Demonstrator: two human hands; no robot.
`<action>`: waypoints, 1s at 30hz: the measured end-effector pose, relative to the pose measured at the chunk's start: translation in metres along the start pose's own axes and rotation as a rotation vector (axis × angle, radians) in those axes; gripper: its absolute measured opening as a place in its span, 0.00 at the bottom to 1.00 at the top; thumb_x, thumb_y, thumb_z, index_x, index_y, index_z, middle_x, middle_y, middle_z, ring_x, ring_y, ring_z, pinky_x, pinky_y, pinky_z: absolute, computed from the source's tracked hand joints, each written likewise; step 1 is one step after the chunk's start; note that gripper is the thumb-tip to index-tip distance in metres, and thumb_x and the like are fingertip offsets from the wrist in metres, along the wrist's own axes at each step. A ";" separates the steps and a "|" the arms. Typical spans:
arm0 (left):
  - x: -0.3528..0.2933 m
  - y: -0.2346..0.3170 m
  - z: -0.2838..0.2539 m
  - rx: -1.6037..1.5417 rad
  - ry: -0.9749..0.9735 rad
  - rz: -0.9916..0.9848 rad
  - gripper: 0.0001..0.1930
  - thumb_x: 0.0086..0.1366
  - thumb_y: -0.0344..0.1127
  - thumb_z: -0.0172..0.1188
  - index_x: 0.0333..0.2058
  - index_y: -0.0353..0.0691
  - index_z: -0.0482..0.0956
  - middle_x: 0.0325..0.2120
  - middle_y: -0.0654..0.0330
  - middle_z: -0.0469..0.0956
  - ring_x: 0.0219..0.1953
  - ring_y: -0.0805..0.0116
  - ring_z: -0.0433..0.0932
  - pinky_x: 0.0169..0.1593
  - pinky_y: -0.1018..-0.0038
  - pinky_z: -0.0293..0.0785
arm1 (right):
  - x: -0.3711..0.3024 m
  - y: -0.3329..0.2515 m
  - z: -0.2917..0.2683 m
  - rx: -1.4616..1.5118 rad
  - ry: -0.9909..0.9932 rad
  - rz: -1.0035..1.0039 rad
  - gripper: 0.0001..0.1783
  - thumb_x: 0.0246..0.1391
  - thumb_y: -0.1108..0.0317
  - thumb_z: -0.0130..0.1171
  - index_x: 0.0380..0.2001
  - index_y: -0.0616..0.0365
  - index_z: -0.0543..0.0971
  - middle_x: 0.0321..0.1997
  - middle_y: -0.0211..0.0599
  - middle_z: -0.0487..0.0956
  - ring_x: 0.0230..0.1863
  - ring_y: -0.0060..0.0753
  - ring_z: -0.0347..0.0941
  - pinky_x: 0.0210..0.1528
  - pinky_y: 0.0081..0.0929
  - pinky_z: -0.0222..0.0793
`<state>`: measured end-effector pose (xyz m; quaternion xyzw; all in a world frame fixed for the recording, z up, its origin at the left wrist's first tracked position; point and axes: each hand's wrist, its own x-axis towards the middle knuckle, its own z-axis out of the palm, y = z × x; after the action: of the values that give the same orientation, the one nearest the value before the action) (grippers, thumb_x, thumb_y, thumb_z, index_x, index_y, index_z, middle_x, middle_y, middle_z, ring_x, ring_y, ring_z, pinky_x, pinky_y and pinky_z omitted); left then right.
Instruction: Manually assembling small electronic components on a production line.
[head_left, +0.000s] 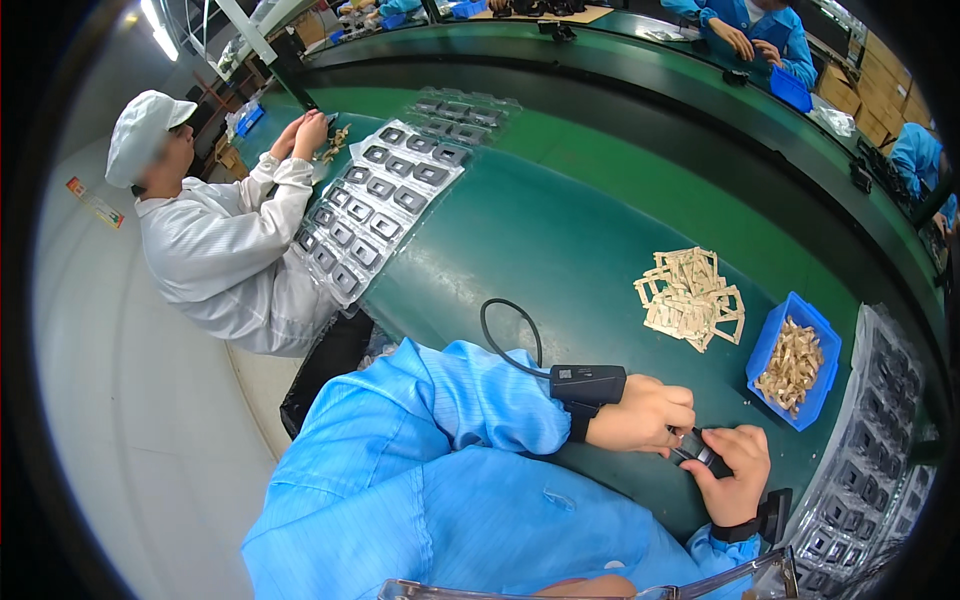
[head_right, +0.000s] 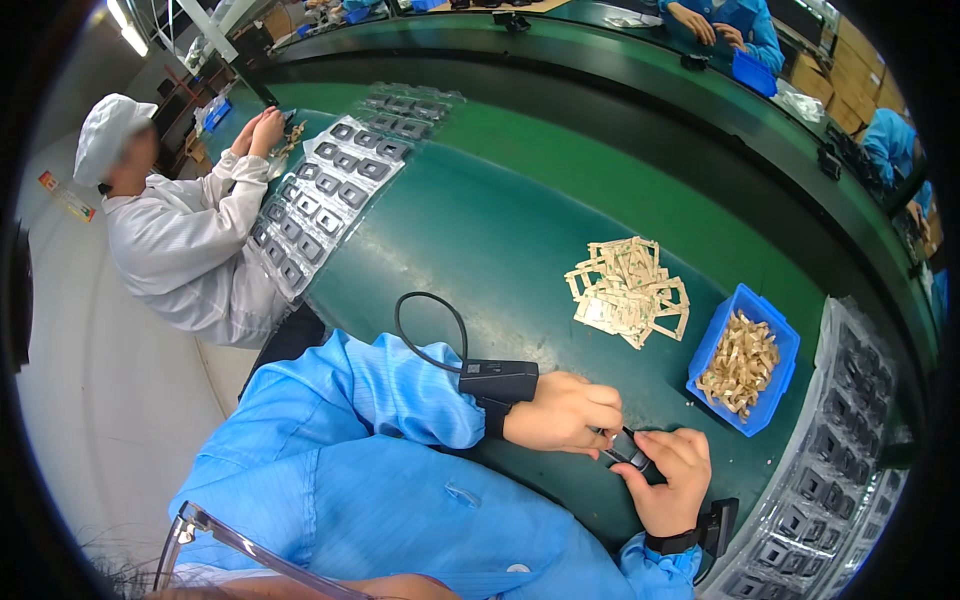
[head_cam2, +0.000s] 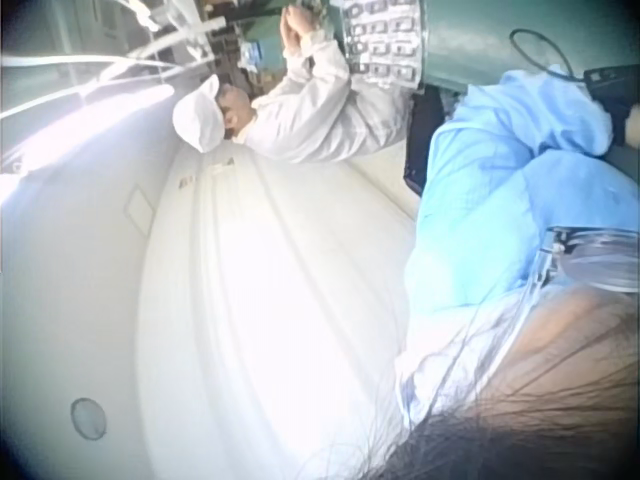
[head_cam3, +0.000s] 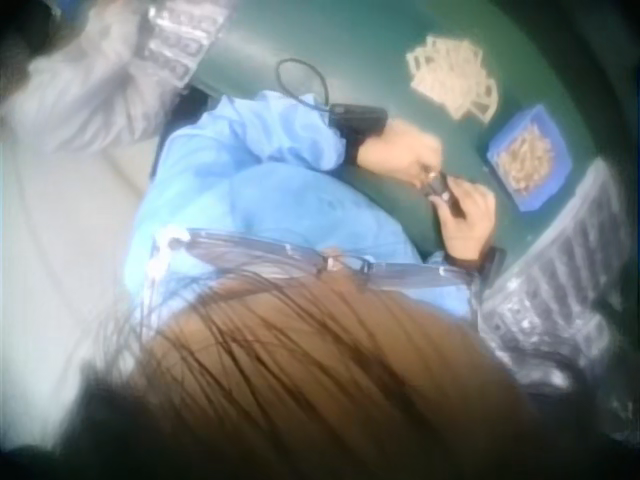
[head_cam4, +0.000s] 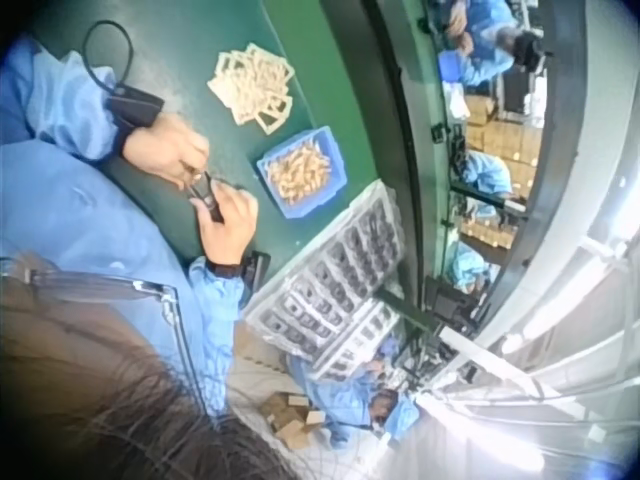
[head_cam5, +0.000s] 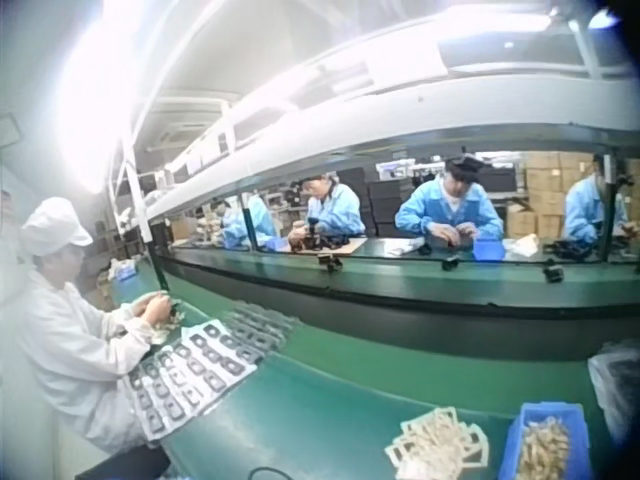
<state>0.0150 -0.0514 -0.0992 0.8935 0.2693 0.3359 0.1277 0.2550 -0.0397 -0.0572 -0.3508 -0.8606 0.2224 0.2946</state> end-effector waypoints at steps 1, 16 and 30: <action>0.000 -0.001 0.003 -0.026 0.001 -0.023 0.11 0.53 0.44 0.69 0.30 0.46 0.82 0.36 0.68 0.75 0.44 0.67 0.76 0.33 0.68 0.77 | -0.001 0.001 0.000 -0.003 0.003 -0.004 0.27 0.25 0.65 0.80 0.36 0.58 0.85 0.38 0.34 0.85 0.42 0.44 0.73 0.46 0.36 0.71; 0.021 0.029 -0.012 0.119 0.202 -0.592 0.08 0.59 0.28 0.62 0.39 0.41 0.82 0.35 0.61 0.77 0.43 0.56 0.75 0.45 0.64 0.68 | -0.024 -0.008 0.041 0.550 0.278 0.640 0.19 0.54 0.76 0.68 0.49 0.67 0.80 0.25 0.35 0.81 0.22 0.17 0.76 0.25 0.17 0.71; 0.033 0.027 0.024 0.252 0.176 -0.623 0.18 0.55 0.26 0.61 0.47 0.40 0.75 0.26 0.66 0.76 0.30 0.64 0.75 0.38 0.65 0.61 | 0.011 -0.013 0.045 -0.002 0.177 0.474 0.04 0.51 0.75 0.60 0.28 0.60 0.74 0.19 0.47 0.78 0.20 0.51 0.77 0.22 0.43 0.71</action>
<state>0.0624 -0.0558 -0.0888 0.7448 0.5785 0.3206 0.0891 0.2129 -0.0484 -0.0781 -0.5612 -0.7253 0.2529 0.3083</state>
